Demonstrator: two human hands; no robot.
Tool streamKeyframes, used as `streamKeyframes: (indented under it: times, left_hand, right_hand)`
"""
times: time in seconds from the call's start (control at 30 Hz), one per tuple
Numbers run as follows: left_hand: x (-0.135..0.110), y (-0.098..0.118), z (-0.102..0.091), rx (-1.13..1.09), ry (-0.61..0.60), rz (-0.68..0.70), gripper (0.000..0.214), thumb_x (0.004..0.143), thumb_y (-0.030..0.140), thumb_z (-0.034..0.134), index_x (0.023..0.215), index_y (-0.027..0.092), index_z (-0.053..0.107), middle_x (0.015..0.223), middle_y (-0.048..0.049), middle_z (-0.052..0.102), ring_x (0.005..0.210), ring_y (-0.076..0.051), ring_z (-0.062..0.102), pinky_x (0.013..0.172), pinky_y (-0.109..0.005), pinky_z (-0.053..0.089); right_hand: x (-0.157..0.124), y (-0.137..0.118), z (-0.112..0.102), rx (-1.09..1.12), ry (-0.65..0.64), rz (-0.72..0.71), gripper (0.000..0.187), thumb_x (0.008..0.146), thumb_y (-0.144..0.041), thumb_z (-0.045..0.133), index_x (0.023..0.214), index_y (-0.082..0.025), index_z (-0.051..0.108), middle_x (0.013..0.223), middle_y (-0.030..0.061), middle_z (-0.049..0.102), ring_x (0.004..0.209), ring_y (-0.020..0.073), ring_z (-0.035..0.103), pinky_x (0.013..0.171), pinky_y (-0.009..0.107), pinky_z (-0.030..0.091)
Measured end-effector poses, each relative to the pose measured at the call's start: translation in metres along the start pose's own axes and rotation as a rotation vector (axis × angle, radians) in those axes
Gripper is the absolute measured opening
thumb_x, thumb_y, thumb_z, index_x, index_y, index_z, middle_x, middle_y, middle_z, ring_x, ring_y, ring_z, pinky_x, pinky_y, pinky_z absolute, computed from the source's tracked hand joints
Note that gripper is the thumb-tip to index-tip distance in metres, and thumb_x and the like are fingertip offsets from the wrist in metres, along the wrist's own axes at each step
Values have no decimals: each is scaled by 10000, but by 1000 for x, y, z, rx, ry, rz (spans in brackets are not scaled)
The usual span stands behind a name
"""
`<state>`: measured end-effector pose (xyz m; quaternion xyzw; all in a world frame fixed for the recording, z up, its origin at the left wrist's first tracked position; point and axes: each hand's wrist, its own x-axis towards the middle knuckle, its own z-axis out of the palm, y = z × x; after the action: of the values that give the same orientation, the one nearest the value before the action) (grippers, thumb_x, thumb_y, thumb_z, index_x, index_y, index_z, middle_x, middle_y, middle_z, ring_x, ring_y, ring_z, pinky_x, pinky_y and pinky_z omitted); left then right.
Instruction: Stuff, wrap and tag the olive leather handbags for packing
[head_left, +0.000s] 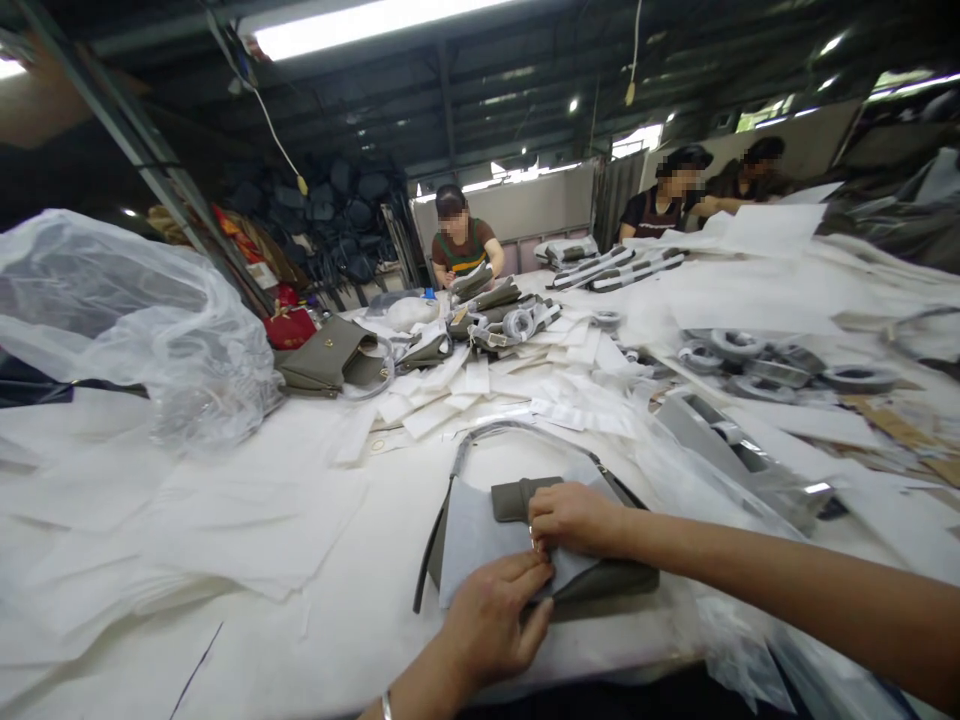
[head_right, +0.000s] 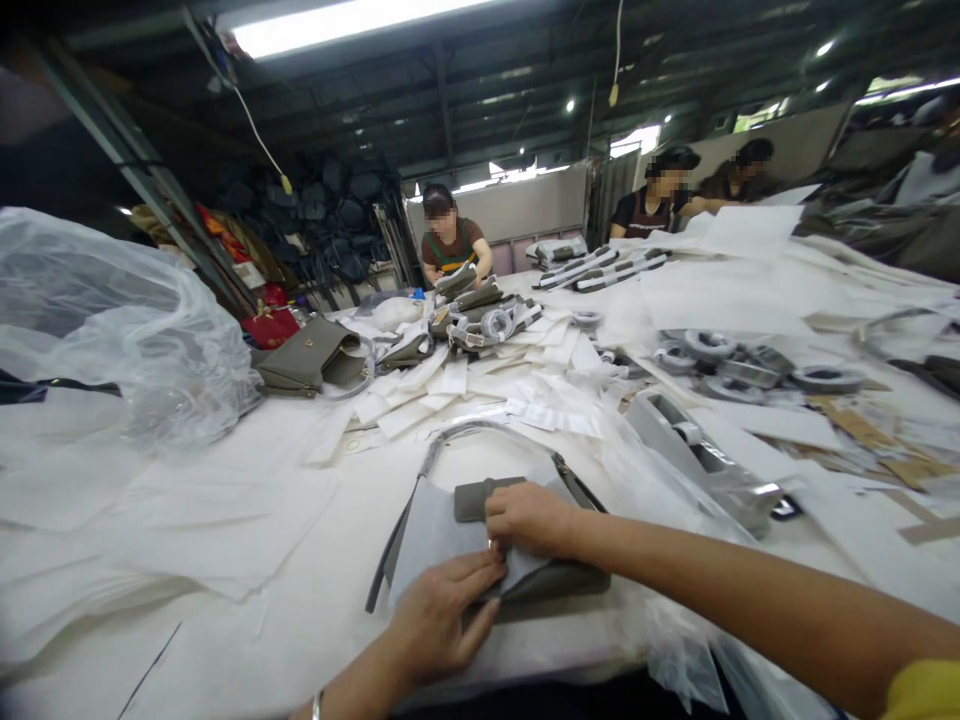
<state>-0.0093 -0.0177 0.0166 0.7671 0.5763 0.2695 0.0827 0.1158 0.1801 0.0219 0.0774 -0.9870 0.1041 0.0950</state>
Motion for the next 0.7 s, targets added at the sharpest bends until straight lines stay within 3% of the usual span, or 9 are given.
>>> streamKeyframes:
  times: [0.1, 0.2, 0.33, 0.43, 0.5, 0.6, 0.7]
  left_hand:
    - [-1, -3, 5, 5, 22, -3, 408, 841, 210, 591, 1248, 189, 617, 1278, -86, 674, 1169, -221, 647, 1022, -333, 534]
    - [0, -3, 5, 7, 31, 7, 447, 824, 189, 596, 1271, 193, 602, 1274, -79, 679, 1154, -213, 656, 1012, -318, 539]
    - [0, -4, 6, 37, 112, 74, 439, 791, 171, 608, 1229, 191, 620, 1257, -72, 691, 1126, -193, 675, 982, -266, 545]
    - [-1, -11, 12, 88, 191, 143, 424, 795, 186, 616, 1218, 182, 625, 1237, -76, 703, 1106, -183, 687, 966, -240, 543]
    - [-1, -18, 18, 123, 238, 183, 388, 822, 214, 616, 1207, 168, 630, 1205, -80, 718, 1084, -174, 697, 960, -227, 538]
    - [-2, -31, 29, 174, 286, 240, 328, 895, 284, 592, 1186, 142, 640, 1162, -90, 735, 1063, -170, 706, 961, -221, 528]
    - [-5, -41, 42, 195, 303, 285, 313, 961, 325, 546, 1191, 138, 647, 1149, -89, 741, 1066, -171, 705, 961, -214, 527]
  right_hand:
    - [3, -6, -1, -36, -11, 5, 136, 880, -203, 599, 781, -183, 691, 833, 41, 662, 808, 178, 582, 678, 274, 429]
    - [4, -17, -5, -31, -22, 132, 109, 850, -225, 602, 828, -162, 687, 865, 71, 665, 837, 202, 594, 716, 301, 451]
    - [10, -8, -26, 153, -124, 237, 139, 868, -304, 639, 851, -215, 744, 846, 27, 716, 808, 172, 649, 726, 260, 478]
    - [20, 30, -46, 158, -61, 333, 246, 949, -391, 556, 986, -252, 756, 956, 8, 751, 898, 162, 677, 828, 249, 494]
    - [32, 66, -53, 80, 32, 448, 315, 993, -361, 472, 1128, -222, 720, 1142, 52, 724, 1066, 193, 648, 967, 300, 462]
    - [58, 121, -51, -38, 88, 630, 400, 987, -343, 473, 1315, -165, 619, 1377, 142, 591, 1280, 262, 526, 1092, 388, 385]
    - [89, 166, -39, -138, 43, 795, 564, 952, -416, 556, 1442, -148, 478, 1515, 178, 430, 1414, 322, 362, 1158, 504, 286]
